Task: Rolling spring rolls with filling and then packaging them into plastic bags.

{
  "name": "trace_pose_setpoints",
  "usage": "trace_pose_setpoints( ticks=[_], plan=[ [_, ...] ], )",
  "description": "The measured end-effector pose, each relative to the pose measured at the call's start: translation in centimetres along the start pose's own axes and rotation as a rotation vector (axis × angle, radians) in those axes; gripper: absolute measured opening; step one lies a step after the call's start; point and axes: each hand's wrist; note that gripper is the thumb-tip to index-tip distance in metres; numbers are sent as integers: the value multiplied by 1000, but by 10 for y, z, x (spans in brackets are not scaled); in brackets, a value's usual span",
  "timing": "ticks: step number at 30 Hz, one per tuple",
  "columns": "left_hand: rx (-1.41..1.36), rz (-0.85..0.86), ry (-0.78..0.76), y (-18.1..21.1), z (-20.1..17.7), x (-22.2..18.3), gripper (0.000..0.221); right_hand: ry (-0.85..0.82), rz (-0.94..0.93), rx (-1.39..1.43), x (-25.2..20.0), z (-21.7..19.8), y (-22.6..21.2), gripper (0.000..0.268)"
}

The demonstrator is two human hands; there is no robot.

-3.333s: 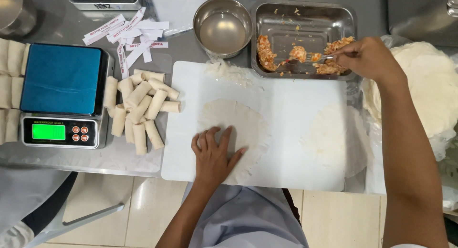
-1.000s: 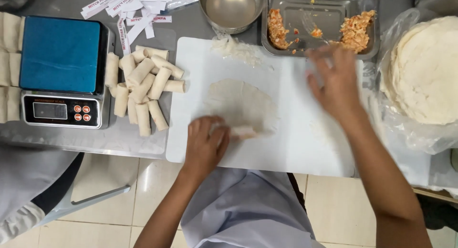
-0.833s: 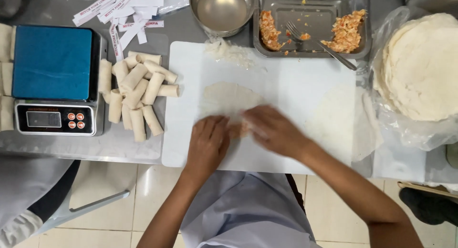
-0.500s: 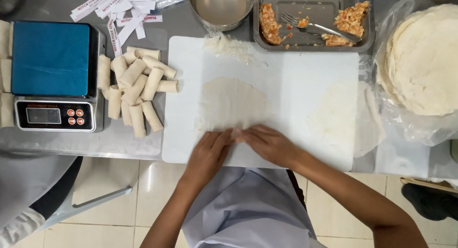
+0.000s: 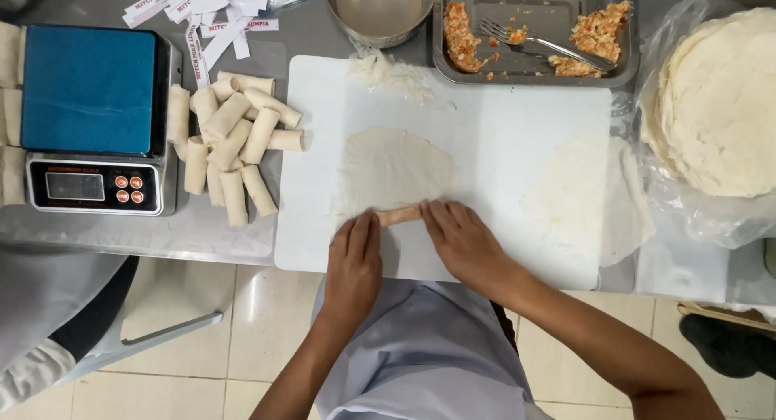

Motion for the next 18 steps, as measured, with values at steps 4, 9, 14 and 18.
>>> trace_pose_setpoints(
  ticks=[4,9,14,18],
  plan=[
    [66,35,5,-3,0,3,39,-46,-90,-263,14,-13,-3,27],
    [46,69,-20,-13,4,5,38,77,63,-246,-1,-1,21,28],
    [-19,51,-36,-20,9,9,33,122,53,-134,12,9,21,17],
    [-88,18,-39,-25,7,13,28,383,-116,-28,52,-12,-13,11]
  ],
)
Point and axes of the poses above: each hand's wrist, its own x-axis towards the middle knuckle, its own z-axis out of the palm, y = z × x, and after that the axes turned 3 degrees about -z, right-handed
